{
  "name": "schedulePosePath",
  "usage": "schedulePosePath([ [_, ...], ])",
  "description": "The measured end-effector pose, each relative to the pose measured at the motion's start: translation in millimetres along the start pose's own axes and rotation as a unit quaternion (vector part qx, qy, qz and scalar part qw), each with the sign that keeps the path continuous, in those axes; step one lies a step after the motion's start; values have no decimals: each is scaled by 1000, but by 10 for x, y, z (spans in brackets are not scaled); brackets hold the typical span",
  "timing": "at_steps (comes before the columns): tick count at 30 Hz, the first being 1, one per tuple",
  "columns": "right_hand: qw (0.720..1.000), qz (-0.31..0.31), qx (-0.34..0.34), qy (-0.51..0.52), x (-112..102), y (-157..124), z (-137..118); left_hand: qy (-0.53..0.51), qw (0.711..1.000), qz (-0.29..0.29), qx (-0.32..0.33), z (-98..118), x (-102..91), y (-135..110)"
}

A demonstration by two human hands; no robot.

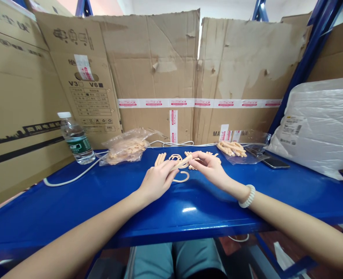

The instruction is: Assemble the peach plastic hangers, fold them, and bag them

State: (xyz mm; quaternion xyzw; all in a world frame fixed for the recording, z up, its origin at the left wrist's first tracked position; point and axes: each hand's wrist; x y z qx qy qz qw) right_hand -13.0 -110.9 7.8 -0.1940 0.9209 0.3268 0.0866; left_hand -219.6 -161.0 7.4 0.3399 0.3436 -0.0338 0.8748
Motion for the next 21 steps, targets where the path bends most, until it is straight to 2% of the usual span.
schedulePosePath([
  [2, 1000, 20, 0, -2, -10, 8, 17, -7, 1000, 14, -7, -1, -3, -1],
  [4, 1000, 12, 3, -2, -5, 9, 17, -27, 999, 22, -22, -2, -7, -1],
  [7, 998, -64, 8, 13, 33, -2, -9, -48, 998, 8, -35, -1, -8, -1],
  [9, 997, -82, 4, 8, 59, -16, -36, -44, 999, -2, -22, 0, -1, -3],
  [14, 996, -14, -27, -80, 53, -54, -94, 63, 998, 24, -3, -8, 1, -2],
  [18, 998, -56, 14, -36, 52, -77, -53, 175, 984, 9, -16, -19, -8, 9],
  [21, 993, -104, 46, -14, 74, -89, -5, 217, 976, -16, -18, -35, 15, 8],
])
Point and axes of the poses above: each hand's wrist, its own y-axis towards the middle knuckle, its own x-axis out of the palm, z = x × y, and after that the axes turned 4 degrees about -y, right-handed
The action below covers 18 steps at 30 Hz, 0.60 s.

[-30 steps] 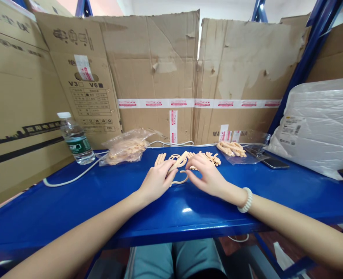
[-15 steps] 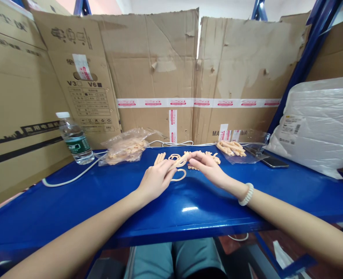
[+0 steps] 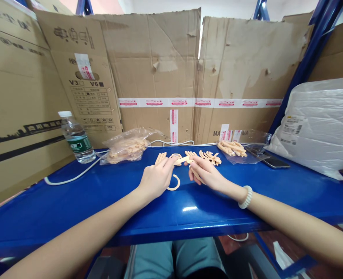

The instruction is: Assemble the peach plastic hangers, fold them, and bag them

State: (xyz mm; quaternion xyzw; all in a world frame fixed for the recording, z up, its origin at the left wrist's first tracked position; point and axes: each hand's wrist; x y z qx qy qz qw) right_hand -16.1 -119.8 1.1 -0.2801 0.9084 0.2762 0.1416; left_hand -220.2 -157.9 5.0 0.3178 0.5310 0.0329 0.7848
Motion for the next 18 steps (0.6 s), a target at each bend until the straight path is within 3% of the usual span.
schedulePosePath([
  [4, 996, -81, 32, -4, 33, -18, -23, -1, 999, -32, 26, 3, 59, -8],
  [7, 991, -120, 57, -1, 49, -37, -73, -12, 997, -26, 68, 7, 82, -13],
  [11, 990, -121, 62, -24, 48, -47, -91, 46, 985, 41, 159, -23, 81, -10],
  [14, 991, -113, 53, -51, 38, -52, -83, 159, 954, 62, 245, -60, 69, -7],
  [18, 987, -76, -11, -144, 39, -68, -114, 226, 920, 97, 304, -66, 47, -6],
])
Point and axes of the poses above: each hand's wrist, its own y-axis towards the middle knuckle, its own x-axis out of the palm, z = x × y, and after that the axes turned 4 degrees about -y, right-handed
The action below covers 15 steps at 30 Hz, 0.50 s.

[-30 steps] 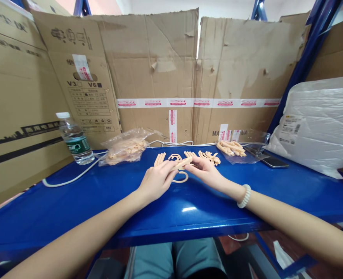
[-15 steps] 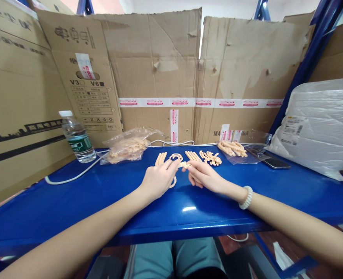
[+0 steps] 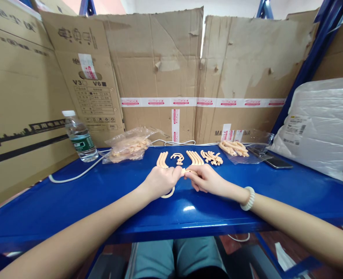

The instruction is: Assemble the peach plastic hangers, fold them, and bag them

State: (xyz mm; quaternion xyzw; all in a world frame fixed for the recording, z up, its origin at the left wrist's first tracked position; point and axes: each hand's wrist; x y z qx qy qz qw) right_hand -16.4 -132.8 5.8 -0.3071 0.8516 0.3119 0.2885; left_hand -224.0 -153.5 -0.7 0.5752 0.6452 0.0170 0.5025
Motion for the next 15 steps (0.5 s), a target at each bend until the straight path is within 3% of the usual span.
schedulePosePath([
  [4, 992, 47, -63, -100, 8, -20, -26, 10, 1000, 19, 1, 9, -20, 12],
  [8, 970, 79, -117, -200, 8, -37, 14, -29, 999, -22, -30, -5, -4, -6],
  [11, 962, 80, -145, -219, -30, -29, 26, -71, 991, -75, -89, -8, -3, -11],
  [15, 974, 97, -120, -164, -244, 13, 28, -134, 960, -131, -207, 9, -46, 20],
])
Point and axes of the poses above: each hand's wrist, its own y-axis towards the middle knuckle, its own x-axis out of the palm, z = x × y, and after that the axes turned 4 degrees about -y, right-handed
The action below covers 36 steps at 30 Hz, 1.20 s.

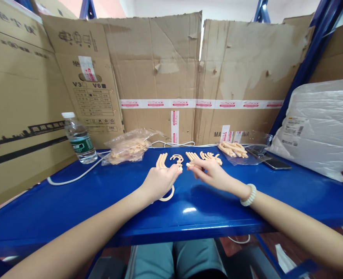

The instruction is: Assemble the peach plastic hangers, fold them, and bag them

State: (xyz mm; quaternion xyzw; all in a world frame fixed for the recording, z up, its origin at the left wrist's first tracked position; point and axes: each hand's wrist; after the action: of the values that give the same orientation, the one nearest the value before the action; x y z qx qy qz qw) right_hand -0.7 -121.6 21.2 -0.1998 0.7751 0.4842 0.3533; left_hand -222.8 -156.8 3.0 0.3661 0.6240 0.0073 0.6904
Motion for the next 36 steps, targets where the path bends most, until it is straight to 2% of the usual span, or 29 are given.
schedulePosePath([
  [3, 996, 76, 5, -41, -253, 39, 228, -107, 991, -11, -80, 1, -30, 23],
  [5, 991, 95, 0, -99, -412, 36, 461, -237, 962, -8, -135, -17, -36, 51],
  [7, 985, 72, -10, -157, -510, 14, 703, -396, 893, -29, -214, -37, -35, 87],
  [10, 977, 9, -6, -212, -518, -22, 971, -586, 738, -71, -327, -55, -35, 135],
  [11, 975, -6, 0, -222, -495, -30, 1022, -622, 699, -73, -345, -59, -39, 146],
  [12, 974, -18, 6, -227, -469, -35, 1056, -644, 675, -68, -354, -64, -44, 154],
  [13, 973, -31, 14, -229, -444, -38, 1077, -655, 662, -60, -359, -70, -51, 159],
  [17, 971, -96, 47, -214, -416, -45, 1118, -656, 653, -33, -377, -94, -98, 166],
  [20, 965, -132, 68, -215, -454, -53, 1140, -667, 628, -17, -401, -100, -144, 171],
  [23, 966, -114, 61, -224, -427, -49, 1025, -681, 607, -8, -410, -99, -176, 173],
  [25, 977, -45, 25, -207, -327, -37, 804, -689, 604, -2, -402, -99, -184, 167],
  [27, 985, 43, -40, -163, -172, -20, 490, -691, 611, 4, -387, -97, -184, 157],
  [29, 980, 39, -135, -142, -3, -8, 168, -690, 618, 5, -376, -90, -181, 145],
  [31, 957, -7, -232, -175, 135, -9, -68, -688, 618, 6, -380, -73, -178, 136],
  [33, 937, -26, -271, -219, 218, -22, -177, -686, 617, 3, -386, -48, -174, 130],
  [36, 930, -29, -269, -248, 244, -49, -173, -686, 613, -11, -391, -6, -166, 126],
])
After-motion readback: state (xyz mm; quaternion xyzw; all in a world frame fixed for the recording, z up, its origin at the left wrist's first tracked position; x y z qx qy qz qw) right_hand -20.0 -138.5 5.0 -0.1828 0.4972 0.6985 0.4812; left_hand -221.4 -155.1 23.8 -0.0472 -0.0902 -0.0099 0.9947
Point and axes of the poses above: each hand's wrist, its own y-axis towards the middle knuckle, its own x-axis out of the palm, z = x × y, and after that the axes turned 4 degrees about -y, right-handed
